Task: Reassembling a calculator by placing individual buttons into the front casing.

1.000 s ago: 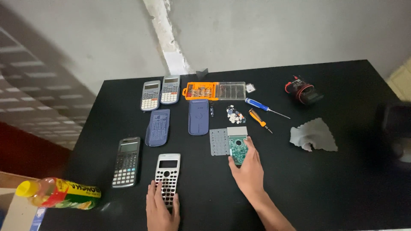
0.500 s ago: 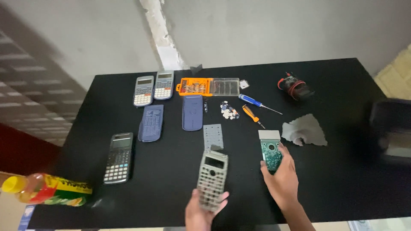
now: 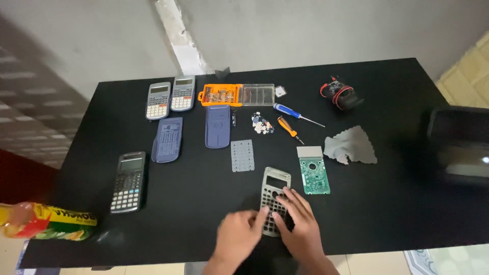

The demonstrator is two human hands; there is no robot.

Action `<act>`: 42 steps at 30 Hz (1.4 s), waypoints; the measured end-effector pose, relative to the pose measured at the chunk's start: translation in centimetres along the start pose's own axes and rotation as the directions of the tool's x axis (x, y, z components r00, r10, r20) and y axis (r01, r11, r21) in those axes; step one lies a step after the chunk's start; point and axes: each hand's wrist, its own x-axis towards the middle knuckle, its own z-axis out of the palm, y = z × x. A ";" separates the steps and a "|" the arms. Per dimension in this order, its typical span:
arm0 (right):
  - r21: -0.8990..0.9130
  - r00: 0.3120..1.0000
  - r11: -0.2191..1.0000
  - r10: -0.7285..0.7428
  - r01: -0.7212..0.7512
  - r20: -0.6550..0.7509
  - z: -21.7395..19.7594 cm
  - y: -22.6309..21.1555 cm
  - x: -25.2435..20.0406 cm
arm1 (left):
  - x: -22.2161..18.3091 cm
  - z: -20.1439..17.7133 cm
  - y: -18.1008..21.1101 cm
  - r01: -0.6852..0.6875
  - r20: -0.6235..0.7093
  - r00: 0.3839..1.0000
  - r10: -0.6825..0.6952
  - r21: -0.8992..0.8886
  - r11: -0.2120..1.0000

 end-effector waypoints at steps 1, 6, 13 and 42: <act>-0.002 1.000 1.000 -0.002 0.002 -0.002 0.1 0.1 0.0 | 1.3 -0.1 -0.2 -0.002 -0.001 1.000 0.002 -0.001 1.000; -0.099 0.999 0.994 -0.039 0.040 0.004 0.3 0.0 -0.1 | 8.7 -0.7 -1.5 -0.508 -0.330 0.695 0.639 0.404 0.761; -0.084 0.998 0.995 -0.058 0.058 0.005 0.4 0.4 -0.1 | 10.7 0.9 -4.3 -0.530 -0.146 0.711 0.687 0.530 0.662; -0.237 0.966 0.938 0.237 -0.254 -0.100 -1.8 7.3 4.8 | 14.1 -4.3 -5.9 -0.507 -0.468 0.634 0.616 0.350 0.788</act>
